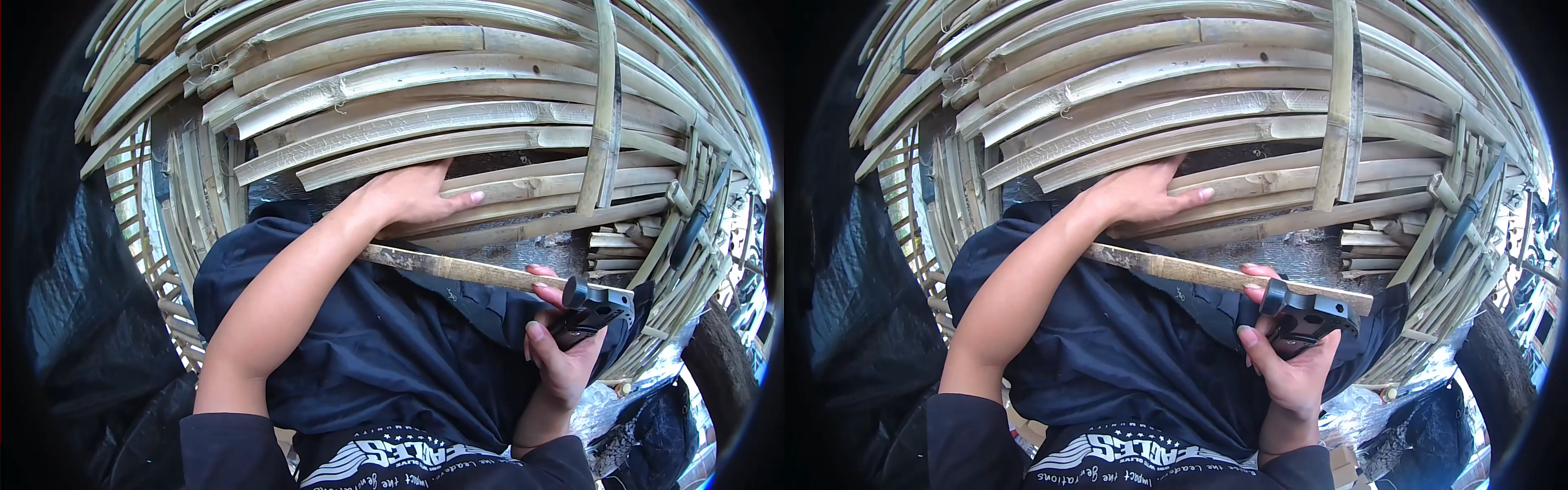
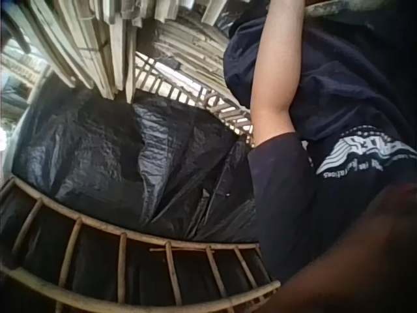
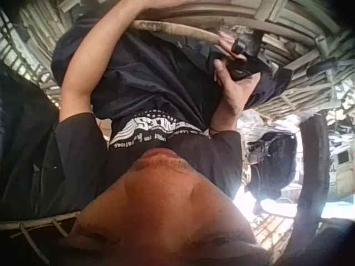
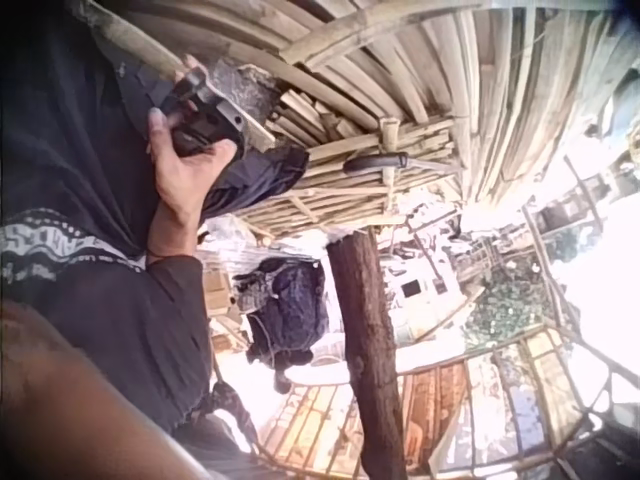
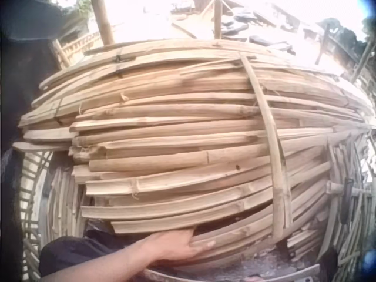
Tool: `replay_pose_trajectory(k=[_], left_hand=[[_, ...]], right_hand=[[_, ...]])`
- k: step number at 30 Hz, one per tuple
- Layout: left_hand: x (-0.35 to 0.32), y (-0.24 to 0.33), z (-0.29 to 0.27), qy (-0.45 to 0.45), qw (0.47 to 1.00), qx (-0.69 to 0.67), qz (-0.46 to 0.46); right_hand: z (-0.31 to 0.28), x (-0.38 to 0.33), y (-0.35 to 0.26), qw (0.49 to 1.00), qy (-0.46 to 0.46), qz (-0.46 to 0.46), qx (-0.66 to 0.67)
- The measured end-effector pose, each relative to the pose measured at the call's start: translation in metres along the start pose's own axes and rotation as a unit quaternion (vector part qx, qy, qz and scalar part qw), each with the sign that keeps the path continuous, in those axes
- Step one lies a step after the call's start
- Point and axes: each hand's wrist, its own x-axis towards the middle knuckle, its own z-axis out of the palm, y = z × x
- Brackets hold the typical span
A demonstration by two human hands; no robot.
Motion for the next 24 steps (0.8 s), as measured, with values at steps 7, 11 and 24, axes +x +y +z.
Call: replay_pose_trajectory(k=[7,11,24], left_hand=[[0.007,-0.006,0.001,-0.029,0.992,-0.106,-0.070],[0.012,-0.013,0.000,-0.037,0.982,-0.149,-0.109],[0.020,-0.020,0.009,-0.063,0.972,-0.088,-0.210]], right_hand=[[0.000,-0.001,0.000,1.000,0.023,0.018,-0.011],[0.000,-0.003,0.000,1.000,0.019,0.006,-0.001],[-0.003,-0.005,0.001,0.998,0.029,0.016,-0.046]])
